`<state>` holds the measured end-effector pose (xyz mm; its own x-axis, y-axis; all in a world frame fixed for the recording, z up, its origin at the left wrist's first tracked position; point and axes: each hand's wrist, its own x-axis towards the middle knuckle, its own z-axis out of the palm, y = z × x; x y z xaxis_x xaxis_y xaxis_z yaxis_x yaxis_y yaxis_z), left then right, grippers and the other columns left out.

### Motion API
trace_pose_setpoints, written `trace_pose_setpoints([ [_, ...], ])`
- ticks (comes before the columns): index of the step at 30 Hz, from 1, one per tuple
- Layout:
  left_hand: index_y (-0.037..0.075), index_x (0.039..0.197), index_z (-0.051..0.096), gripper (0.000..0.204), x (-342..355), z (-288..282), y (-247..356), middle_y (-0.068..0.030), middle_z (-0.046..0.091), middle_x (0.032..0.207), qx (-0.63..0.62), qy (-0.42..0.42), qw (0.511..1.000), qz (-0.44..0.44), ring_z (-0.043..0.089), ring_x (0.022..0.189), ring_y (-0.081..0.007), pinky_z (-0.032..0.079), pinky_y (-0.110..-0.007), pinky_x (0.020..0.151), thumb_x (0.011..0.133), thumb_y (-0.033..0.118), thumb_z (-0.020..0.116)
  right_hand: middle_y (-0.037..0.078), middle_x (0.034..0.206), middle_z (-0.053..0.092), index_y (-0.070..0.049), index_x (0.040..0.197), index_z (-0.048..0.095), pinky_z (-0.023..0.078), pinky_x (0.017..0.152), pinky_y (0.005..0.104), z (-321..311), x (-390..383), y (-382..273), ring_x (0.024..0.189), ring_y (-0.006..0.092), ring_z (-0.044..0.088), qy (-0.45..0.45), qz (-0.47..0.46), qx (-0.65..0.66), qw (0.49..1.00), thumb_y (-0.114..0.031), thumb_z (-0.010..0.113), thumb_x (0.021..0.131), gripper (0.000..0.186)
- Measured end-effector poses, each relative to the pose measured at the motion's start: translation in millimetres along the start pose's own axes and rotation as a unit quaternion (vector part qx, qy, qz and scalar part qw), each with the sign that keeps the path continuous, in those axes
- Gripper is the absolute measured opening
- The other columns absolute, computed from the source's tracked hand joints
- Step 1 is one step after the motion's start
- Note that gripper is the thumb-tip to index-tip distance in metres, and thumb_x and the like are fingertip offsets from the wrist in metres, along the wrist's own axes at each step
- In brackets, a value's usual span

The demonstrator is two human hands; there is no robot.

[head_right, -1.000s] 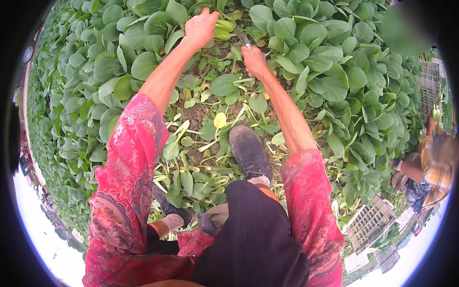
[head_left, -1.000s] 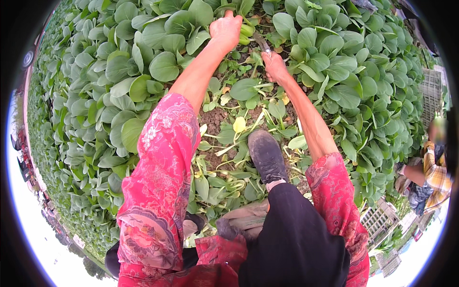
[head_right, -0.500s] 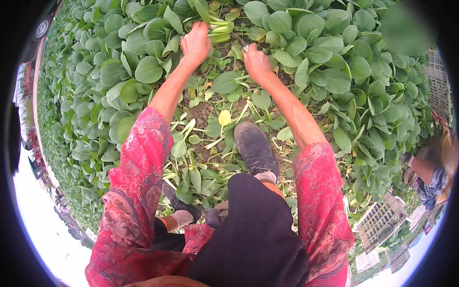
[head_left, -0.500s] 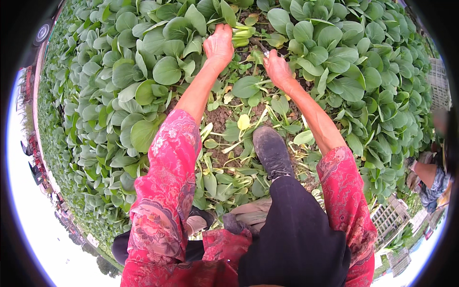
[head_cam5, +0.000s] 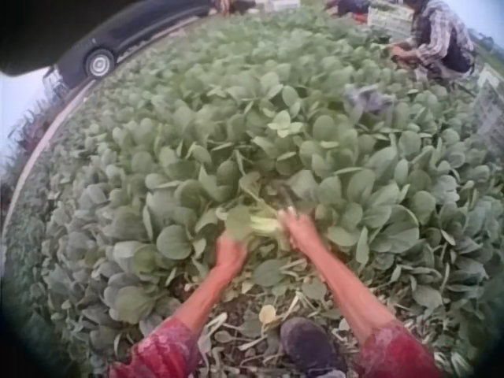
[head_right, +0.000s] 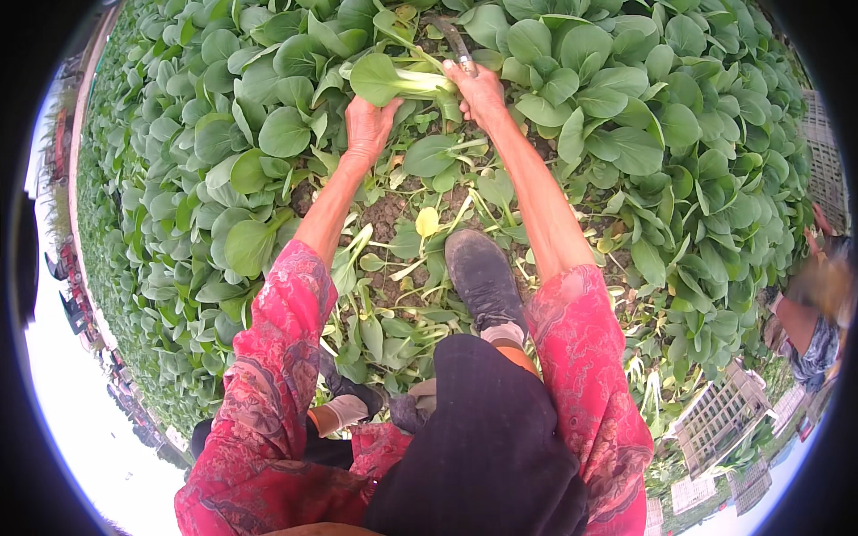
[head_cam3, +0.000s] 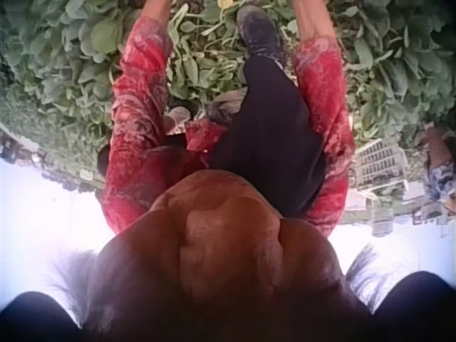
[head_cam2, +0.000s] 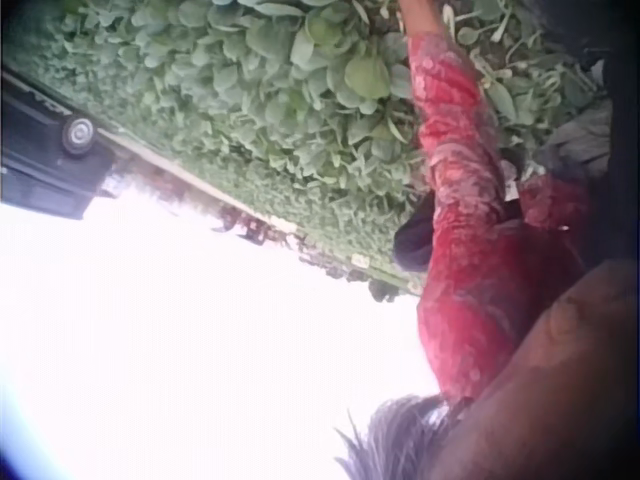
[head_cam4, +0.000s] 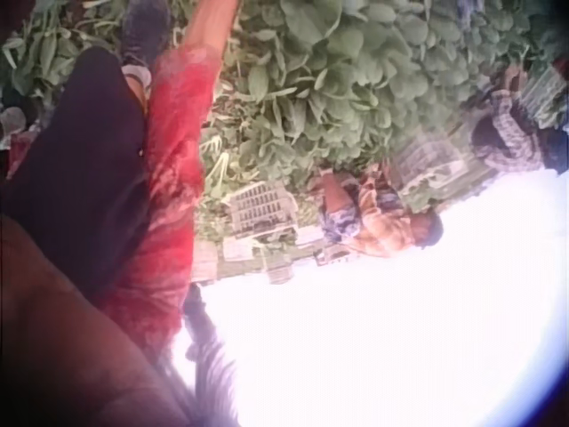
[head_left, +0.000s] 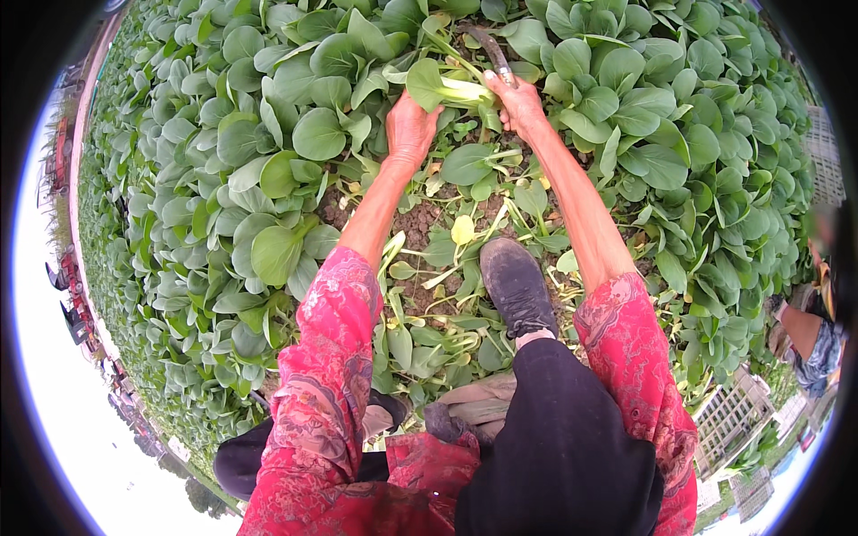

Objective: The person harvests leafy green vegetables in a field using a curved knife. They cut the stems near the base, gather the vegetables, and place them into a white crate. Other workers are visible in the background performing similar tasks.

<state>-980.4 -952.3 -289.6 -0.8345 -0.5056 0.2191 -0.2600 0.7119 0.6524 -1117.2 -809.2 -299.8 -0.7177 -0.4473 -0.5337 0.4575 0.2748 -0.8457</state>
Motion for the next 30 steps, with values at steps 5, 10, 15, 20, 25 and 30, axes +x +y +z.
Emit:
trace_pose_setpoints([
  [5,0.007,0.104,0.066,0.031,-3.8,-8.7,21.3,-0.0110,0.065,0.103,-0.106,0.003,0.994,0.010,0.065,0.090,-0.0291,0.052,-0.036,0.077,0.074,-0.002,0.070,-0.002,0.071,0.053,-0.006,0.099,0.055,0.035,0.032,0.0214,-6.1,-22.3,18.9,0.042,0.0041,0.043,-0.085,0.036,0.248,0.964,-0.021,0.076,0.083,0.030],
  [10,0.001,0.124,0.051,0.045,-68.1,-69.5,100.0,-0.0083,0.064,0.099,-0.352,0.031,0.886,-0.300,0.065,0.084,-0.0137,0.053,-0.027,0.066,0.082,0.000,0.068,-0.002,0.071,0.053,-0.005,0.105,0.056,0.038,0.033,0.0217,-7.6,-87.2,28.9,0.042,0.0049,0.044,0.007,-0.004,0.329,0.944,-0.021,0.074,0.085,0.032],
  [15,0.011,0.112,0.064,0.044,-77.4,-93.2,132.9,-0.0087,0.061,0.117,0.041,-0.028,0.988,0.146,0.062,0.104,-0.0253,0.050,-0.037,0.092,0.070,-0.003,0.072,0.000,0.068,0.055,-0.006,0.098,0.054,0.035,0.031,0.0211,0.1,-123.6,29.9,0.040,0.0055,0.044,0.072,-0.005,0.287,0.955,-0.023,0.074,0.085,0.029],
  [20,0.007,0.118,0.059,0.047,-33.2,-69.4,114.1,-0.0103,0.061,0.116,0.211,-0.063,0.922,0.319,0.058,0.111,-0.0255,0.045,-0.040,0.099,0.071,0.004,0.064,0.002,0.068,0.058,-0.002,0.100,0.057,0.035,0.031,0.0208,7.7,-156.1,7.9,0.037,0.0057,0.044,0.055,-0.095,0.228,0.968,-0.020,0.073,0.085,0.028],
  [25,0.010,0.115,0.057,0.044,-21.0,-77.2,113.2,-0.0038,0.060,0.081,0.213,-0.184,0.900,0.332,0.062,0.080,-0.0221,0.048,-0.036,0.074,0.072,0.005,0.062,0.002,0.064,0.057,0.001,0.097,0.058,0.036,0.034,0.0208,-4.0,-170.8,-13.3,0.039,0.0057,0.047,0.043,-0.145,0.179,0.972,-0.013,0.073,0.084,0.024],
  [30,0.011,0.106,0.058,0.040,-49.9,-69.2,116.4,-0.0064,0.060,0.077,0.222,-0.174,0.931,0.232,0.060,0.077,-0.0277,0.047,-0.040,0.070,0.068,0.003,0.066,0.003,0.065,0.060,0.001,0.096,0.059,0.036,0.035,0.0199,-16.6,-165.6,-9.9,0.039,0.0049,0.047,0.053,-0.166,0.093,0.980,-0.009,0.073,0.083,0.022],
])
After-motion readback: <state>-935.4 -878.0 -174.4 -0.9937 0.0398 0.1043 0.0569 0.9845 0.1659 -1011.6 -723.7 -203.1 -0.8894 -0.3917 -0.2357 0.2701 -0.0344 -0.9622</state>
